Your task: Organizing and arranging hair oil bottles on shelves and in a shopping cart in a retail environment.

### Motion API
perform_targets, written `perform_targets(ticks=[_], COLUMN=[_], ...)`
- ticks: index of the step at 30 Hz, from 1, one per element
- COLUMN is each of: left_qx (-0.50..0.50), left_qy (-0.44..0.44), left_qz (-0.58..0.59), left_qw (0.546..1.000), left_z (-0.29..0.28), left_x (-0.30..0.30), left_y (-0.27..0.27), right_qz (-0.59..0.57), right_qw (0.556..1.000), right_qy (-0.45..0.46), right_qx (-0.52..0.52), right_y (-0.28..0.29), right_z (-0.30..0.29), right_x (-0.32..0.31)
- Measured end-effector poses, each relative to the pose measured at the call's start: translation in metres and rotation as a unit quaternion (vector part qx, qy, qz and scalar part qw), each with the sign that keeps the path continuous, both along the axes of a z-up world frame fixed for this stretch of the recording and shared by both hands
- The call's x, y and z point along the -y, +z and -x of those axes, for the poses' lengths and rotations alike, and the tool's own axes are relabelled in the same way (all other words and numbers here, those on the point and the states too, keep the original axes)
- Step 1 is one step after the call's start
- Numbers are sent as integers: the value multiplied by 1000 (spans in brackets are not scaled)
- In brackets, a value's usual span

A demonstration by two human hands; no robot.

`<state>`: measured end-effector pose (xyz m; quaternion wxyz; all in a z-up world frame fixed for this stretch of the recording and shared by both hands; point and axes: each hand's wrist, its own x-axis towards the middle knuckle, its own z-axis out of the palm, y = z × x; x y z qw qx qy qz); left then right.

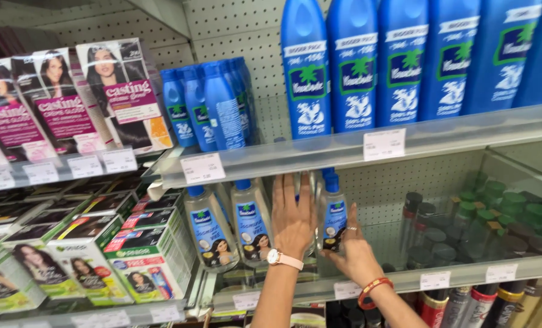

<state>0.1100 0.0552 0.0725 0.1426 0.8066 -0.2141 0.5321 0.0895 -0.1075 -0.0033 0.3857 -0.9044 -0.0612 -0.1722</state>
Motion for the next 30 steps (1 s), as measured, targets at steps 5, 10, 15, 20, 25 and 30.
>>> perform_targets(ticks=[5,10,15,20,25,30], left_qx=[-25,-131,-185,-189,-201,-212], left_qy=[-15,-43,-48,-6,47,42], left_qz=[69,133,155,138,122,147], left_qw=[997,982,969,972,971,965], left_z=[3,16,28,24,30,27], left_x=[-7,-4,0,4,5,5], left_y=[-36,-55,-50,-62,-63,-67], right_qz=[3,12,36,45,57,38], right_qw=[1000,1000,999,999,998,999], right_qy=[-9,-14,-19,-31,-38,-30], right_qx=[14,22,24,4,-14,-19], right_y=[-9,-10,-17,-9,-10,-8], right_z=[-5,-3,-13,-7,-6,-6], right_x=[1,2,7,4,4,2])
